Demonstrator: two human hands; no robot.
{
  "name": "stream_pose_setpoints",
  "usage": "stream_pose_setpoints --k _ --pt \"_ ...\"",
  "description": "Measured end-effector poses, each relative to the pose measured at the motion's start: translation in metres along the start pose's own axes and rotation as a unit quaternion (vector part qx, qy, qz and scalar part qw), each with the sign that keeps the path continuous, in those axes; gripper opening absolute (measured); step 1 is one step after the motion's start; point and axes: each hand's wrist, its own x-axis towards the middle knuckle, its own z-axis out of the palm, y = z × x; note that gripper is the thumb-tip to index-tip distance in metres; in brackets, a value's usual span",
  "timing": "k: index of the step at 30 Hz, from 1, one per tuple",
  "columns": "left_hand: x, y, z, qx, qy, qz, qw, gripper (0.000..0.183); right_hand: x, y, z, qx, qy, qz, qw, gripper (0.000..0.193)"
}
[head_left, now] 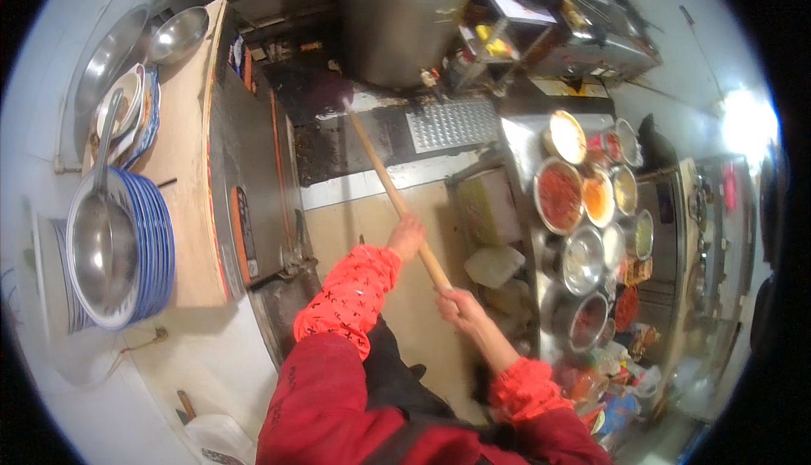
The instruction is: The person mops the kitchen floor with a long-handled mop, moving around stainless steel counters and equipment. They then place the mop in a sink and later lift a bucket of liquid to stir its contents with their hand.
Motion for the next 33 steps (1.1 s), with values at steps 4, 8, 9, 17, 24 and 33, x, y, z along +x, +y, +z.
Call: stream_pose_setpoints --k 4,8,9,17,24,33 --pt "-0.073 0.142 0.001 -0.082 0.01 0.07 0.994 0.027 -0.113 0.085 -0.104 0.029 -0.023 0.022 0.999 0.028" --pt "-0.174 0.268 -0.021 -0.19 -0.016 0.156 0.969 0.029 -0.234 0.197 -0.155 0.099 0.053 0.072 0.991 0.029" --pt "-0.198 0.296 -0.027 -0.249 -0.034 0.167 0.953 0.029 -0.265 0.219 -0.159 0.151 0.073 0.101 0.981 0.03" --pt "-0.233 0.376 -0.056 -0.37 0.055 0.178 0.91 0.027 -0.357 0.216 -0.14 -0.035 0.172 0.08 0.981 0.019" --pt "-0.127 0.194 -0.015 -0.288 0.073 0.105 0.949 0.018 -0.199 0.112 -0.068 -0.036 0.086 0.044 0.995 0.019" --pt "-0.004 -0.053 -0.02 -0.103 0.152 -0.111 0.977 0.022 0.093 -0.033 0.086 -0.087 0.102 -0.089 0.987 0.016"
